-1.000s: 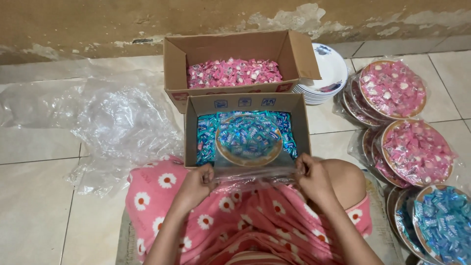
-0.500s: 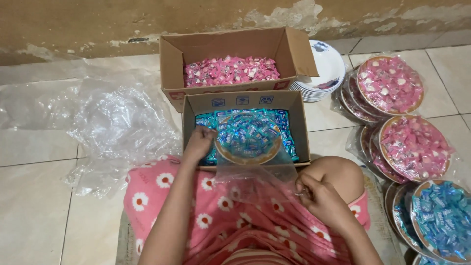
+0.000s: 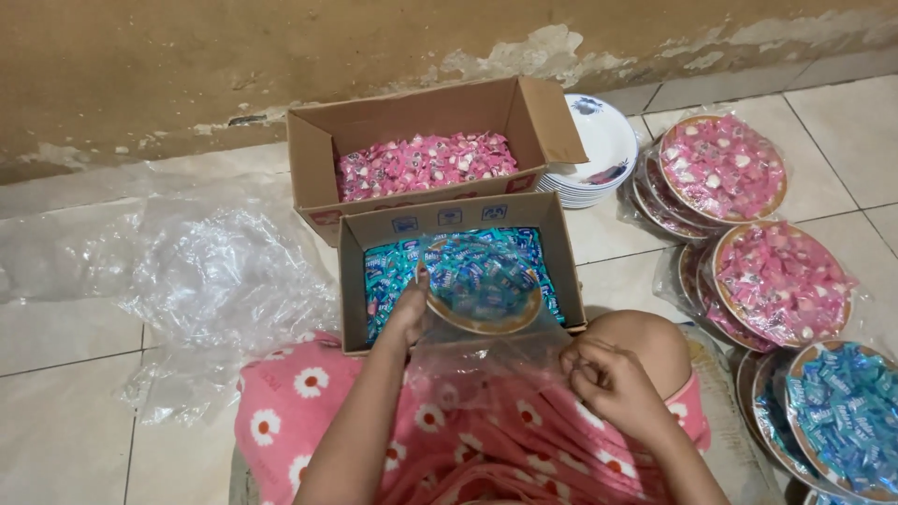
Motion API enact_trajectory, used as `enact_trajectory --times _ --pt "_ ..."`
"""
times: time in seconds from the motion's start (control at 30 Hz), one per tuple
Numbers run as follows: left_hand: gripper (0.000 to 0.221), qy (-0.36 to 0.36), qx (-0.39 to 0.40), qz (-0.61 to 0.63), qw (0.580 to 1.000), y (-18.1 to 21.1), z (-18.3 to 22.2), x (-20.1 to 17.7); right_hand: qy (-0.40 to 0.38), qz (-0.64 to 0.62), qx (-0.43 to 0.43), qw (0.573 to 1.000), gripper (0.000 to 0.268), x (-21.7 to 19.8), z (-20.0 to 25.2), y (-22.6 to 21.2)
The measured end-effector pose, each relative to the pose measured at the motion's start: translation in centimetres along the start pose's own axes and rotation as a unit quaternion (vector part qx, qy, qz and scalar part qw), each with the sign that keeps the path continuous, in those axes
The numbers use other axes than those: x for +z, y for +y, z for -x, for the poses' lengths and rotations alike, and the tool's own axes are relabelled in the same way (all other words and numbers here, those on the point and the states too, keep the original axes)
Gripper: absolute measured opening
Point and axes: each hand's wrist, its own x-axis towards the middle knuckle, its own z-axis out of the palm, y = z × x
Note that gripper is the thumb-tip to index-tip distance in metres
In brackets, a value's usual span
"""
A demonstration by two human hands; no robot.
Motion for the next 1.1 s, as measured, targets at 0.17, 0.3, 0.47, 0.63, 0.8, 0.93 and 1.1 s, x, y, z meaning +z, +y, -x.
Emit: enact_trajectory --times 0.17,0.3,0.47,0.63,0.8,0.93,1.1 --pt "0.07 0.02 0.113 -0.055 0.992 -1.0 0.4 -0.8 -0.044 -0.084 -0.032 0.995 0.021 -0.9 0.6 -1.3" --pt "0.073 0.057 0.059 0.029 0.996 1.5 6.0 -0.9 -0.212 -0.123 0.103 0.964 0.02 -3.2 1.5 0.9" --pt "0.079 0.078 0.064 0.04 0.994 2.2 9.3 -1.6 -0.343 -0.076 0.104 0.93 0.03 -7.9 -0.6 -0.6" --pt "0.073 0.086 0.066 0.111 0.988 1.2 9.9 -1.7 -0.072 -0.19 0.106 0.973 0.035 -6.9 -2.6 1.0" --pt "0.071 0.088 0.18 0.226 0.953 0.0 8.9 -1.3 -0.097 -0.585 0.235 0.77 0.069 0.6 -4.8 -1.4" --pt "0.063 0.052 0.205 0.27 0.939 -1.2 6.4 -2.7 -0.095 -0.59 0.406 0.691 0.064 5.3 -5.9 0.3" --pt "0.054 0.002 0.241 0.27 0.932 0.7 8.9 -2.4 -0.004 -0.647 0.368 0.668 0.102 5.8 -9.2 -0.8"
